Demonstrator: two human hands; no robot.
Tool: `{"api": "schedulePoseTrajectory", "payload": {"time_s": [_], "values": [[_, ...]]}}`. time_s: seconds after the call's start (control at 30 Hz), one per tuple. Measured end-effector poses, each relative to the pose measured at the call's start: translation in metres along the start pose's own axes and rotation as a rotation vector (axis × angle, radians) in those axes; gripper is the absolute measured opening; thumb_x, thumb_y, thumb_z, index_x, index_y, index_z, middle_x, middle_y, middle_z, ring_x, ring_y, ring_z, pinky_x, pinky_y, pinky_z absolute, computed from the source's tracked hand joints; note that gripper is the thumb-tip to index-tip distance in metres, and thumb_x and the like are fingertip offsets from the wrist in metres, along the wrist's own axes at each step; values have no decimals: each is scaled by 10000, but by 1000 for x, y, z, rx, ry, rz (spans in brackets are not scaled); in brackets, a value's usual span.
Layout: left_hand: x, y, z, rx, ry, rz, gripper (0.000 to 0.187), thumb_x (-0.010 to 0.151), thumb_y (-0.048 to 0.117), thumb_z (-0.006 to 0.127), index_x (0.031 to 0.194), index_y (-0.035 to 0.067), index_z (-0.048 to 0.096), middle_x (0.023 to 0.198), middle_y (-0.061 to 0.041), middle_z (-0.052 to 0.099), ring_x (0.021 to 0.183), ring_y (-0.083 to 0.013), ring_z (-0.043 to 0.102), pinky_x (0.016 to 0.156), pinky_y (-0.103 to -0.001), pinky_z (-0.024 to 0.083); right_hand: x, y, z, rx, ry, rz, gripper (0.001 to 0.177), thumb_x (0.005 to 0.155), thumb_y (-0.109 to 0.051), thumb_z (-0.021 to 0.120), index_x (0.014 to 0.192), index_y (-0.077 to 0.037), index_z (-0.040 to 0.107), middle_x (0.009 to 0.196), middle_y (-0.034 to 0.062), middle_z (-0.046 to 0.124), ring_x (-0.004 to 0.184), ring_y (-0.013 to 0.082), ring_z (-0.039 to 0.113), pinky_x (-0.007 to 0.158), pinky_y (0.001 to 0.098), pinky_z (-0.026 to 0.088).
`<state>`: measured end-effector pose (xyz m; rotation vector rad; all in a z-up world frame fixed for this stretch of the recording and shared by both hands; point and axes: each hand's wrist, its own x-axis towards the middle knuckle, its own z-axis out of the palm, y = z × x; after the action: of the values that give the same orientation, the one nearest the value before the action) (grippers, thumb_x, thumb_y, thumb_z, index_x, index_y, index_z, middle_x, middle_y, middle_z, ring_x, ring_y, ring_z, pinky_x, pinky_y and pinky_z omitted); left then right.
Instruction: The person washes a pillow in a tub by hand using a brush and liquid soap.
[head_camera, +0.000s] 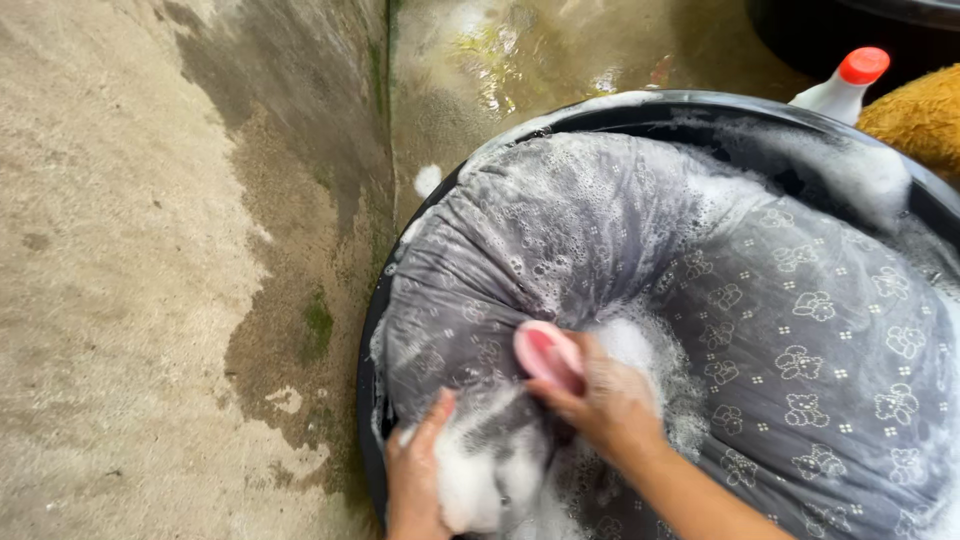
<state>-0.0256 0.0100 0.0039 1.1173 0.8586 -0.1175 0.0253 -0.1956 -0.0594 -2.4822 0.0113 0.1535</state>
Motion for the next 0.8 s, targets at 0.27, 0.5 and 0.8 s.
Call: {"api": "schedulePoseTrajectory", "payload": {"time_s": [0.27, 0.5, 0.8], "values": [[-22, 79, 20, -128, -108, -64, 451, 834, 345, 705, 1111, -10, 731, 998, -184, 778, 785, -305, 752, 692, -434, 615, 11, 68, 55, -57, -257, 425, 599, 835, -569, 787, 1162, -87, 643, 969, 151, 773, 836, 279, 787, 798, 427, 622], [4, 14, 8, -271, -278, -342, 576, 890, 483, 614, 1150, -23, 703, 1034, -207, 751, 898, -361, 738, 848, -488, 584, -21, -16, -12, 634, -24, 807, 556, 849, -533, 790, 1155, -69, 780, 936, 188, 803, 837, 322, 778, 809, 474, 596], [62, -118, -26, -251, -370, -368, 487, 918, 300, 585, 1230, -55, 703, 1147, -212, 774, 1043, -324, 736, 966, -456, 577, -55, -85, -56, 384, 32, -118, 756, 697, -534, 863, 1331, -161, 691, 969, 144, 817, 857, 254, 806, 748, 393, 617]]}}
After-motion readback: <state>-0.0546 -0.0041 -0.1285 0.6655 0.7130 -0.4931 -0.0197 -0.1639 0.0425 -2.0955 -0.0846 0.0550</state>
